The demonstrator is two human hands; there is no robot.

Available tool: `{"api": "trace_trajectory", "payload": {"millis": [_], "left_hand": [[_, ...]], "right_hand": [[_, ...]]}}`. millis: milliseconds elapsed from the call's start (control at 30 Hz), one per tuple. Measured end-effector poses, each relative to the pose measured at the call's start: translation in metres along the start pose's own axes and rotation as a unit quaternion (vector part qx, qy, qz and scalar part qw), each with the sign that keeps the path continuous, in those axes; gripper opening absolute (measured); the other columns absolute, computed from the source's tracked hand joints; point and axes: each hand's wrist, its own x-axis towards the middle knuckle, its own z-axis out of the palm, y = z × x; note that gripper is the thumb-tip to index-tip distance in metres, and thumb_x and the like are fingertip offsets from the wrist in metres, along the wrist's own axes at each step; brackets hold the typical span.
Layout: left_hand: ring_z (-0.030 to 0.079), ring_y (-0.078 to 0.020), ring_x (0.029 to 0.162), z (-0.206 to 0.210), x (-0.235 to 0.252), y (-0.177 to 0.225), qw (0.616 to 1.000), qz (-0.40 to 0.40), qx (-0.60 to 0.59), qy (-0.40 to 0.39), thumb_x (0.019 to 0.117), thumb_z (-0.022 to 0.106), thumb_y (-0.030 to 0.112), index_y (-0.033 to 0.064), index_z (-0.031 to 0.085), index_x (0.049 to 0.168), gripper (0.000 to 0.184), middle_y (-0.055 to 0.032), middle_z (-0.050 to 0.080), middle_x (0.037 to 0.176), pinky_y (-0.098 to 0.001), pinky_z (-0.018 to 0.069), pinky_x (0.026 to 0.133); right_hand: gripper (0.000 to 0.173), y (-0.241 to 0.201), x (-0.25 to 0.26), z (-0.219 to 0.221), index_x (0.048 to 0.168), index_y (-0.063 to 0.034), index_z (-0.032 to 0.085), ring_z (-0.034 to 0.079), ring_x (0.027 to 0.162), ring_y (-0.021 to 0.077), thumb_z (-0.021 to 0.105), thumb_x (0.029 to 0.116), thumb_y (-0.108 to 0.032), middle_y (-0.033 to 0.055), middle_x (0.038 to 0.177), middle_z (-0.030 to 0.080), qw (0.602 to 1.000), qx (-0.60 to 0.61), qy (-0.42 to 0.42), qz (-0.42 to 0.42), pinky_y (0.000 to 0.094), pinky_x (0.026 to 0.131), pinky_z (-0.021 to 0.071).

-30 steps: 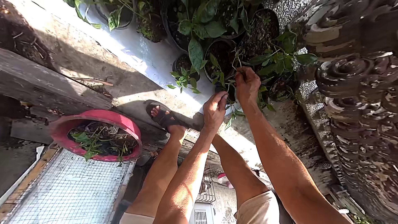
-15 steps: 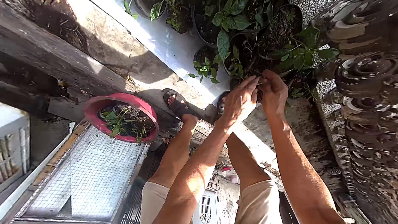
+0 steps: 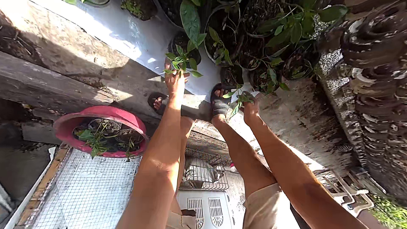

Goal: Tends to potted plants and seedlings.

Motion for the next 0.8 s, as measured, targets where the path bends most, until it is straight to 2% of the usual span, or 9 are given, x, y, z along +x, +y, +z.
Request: {"api": "trace_trajectory", "payload": {"millis": [100,167,200,300,400,500,633,700,800], "left_hand": [[0.068,-0.0168,0.080,0.006,0.019,0.016,1.000,0.005,0.000,0.021,0.1076,0.055,0.021,0.0079,0.046,0.147,0.043,-0.0115,0.066,0.112,-0.0332,0.0593,0.062],[0.065,-0.0137,0.075,0.008,0.021,0.013,0.999,0.027,0.019,0.022,0.1071,0.053,0.014,0.0019,0.051,0.136,0.031,-0.0092,0.063,0.103,-0.0313,0.0587,0.063],[0.067,-0.0137,0.075,0.010,0.016,0.013,0.999,0.029,0.038,0.010,0.1057,0.053,0.011,-0.0002,0.053,0.132,0.028,-0.0094,0.064,0.101,-0.0311,0.0604,0.065],[0.073,-0.0203,0.087,0.016,0.005,0.006,0.998,-0.004,0.053,-0.038,0.1063,0.049,0.007,-0.0009,0.047,0.142,0.036,-0.0148,0.069,0.113,-0.0361,0.0632,0.073],[0.072,-0.0241,0.096,0.017,-0.002,-0.002,0.997,-0.022,0.056,-0.056,0.1102,0.046,0.015,0.0046,0.041,0.150,0.041,-0.0169,0.062,0.128,-0.0393,0.0640,0.074],[0.073,-0.0231,0.093,0.015,-0.002,-0.005,0.998,-0.002,0.057,-0.035,0.1104,0.047,0.017,0.0021,0.047,0.143,0.036,-0.0166,0.063,0.126,-0.0378,0.0644,0.073],[0.069,-0.0211,0.092,0.023,-0.007,0.011,1.000,-0.017,-0.005,0.002,0.1084,0.051,0.013,0.0035,0.047,0.145,0.038,-0.0154,0.064,0.121,-0.0376,0.0602,0.073],[0.071,-0.0238,0.094,0.023,-0.003,0.021,1.000,-0.017,-0.012,0.000,0.1056,0.052,0.006,0.0082,0.043,0.153,0.048,-0.0172,0.065,0.126,-0.0392,0.0611,0.073],[0.071,-0.0280,0.102,0.013,0.004,0.021,0.999,-0.031,0.003,-0.021,0.1080,0.051,0.012,0.0161,0.037,0.159,0.053,-0.0174,0.062,0.136,-0.0429,0.0622,0.075]], "right_hand": [[0.042,-0.004,0.019,0.024,0.148,-0.0059,0.048,0.066,0.112,0.0222,0.052,0.1081,-0.020,0.0136,0.131,0.065,0.996,0.083,-0.014,0.003,0.0393,0.091,0.0577],[0.036,-0.055,-0.002,0.045,0.143,-0.0002,0.050,0.064,0.113,0.0193,0.049,0.1081,-0.009,0.0152,0.131,0.062,0.992,0.093,0.032,0.080,0.0346,0.096,0.0542],[0.031,-0.077,-0.012,0.052,0.136,0.0039,0.054,0.064,0.106,0.0166,0.049,0.1073,-0.004,0.0154,0.124,0.064,0.990,0.075,0.058,0.104,0.0306,0.092,0.0544],[0.024,-0.082,-0.009,0.053,0.122,0.0054,0.060,0.063,0.092,0.0150,0.047,0.1094,-0.010,0.0138,0.108,0.065,0.990,0.016,0.079,0.115,0.0303,0.085,0.0546],[0.029,-0.019,0.025,0.042,0.127,0.0059,0.058,0.070,0.088,0.0266,0.046,0.1096,-0.015,0.0217,0.108,0.065,0.991,0.054,0.119,0.027,0.0425,0.076,0.0625],[0.029,-0.009,0.027,0.030,0.135,-0.0003,0.047,0.067,0.082,0.0259,0.044,0.1108,-0.015,0.0180,0.107,0.059,0.975,0.167,0.139,0.049,0.0425,0.068,0.0620],[0.028,0.002,0.039,0.013,0.127,0.0021,0.054,0.067,0.077,0.0209,0.042,0.1118,-0.018,0.0144,0.096,0.064,0.973,0.200,0.111,0.034,0.0377,0.069,0.0614],[0.029,0.017,0.052,0.006,0.131,0.0007,0.052,0.067,0.086,0.0214,0.043,0.1115,-0.019,0.0138,0.103,0.064,0.971,0.233,0.060,0.013,0.0383,0.076,0.0615],[0.032,0.022,0.055,0.014,0.135,-0.0024,0.048,0.070,0.091,0.0252,0.044,0.1117,-0.024,0.0155,0.109,0.067,0.954,0.295,0.053,0.024,0.0407,0.077,0.0619]]}}
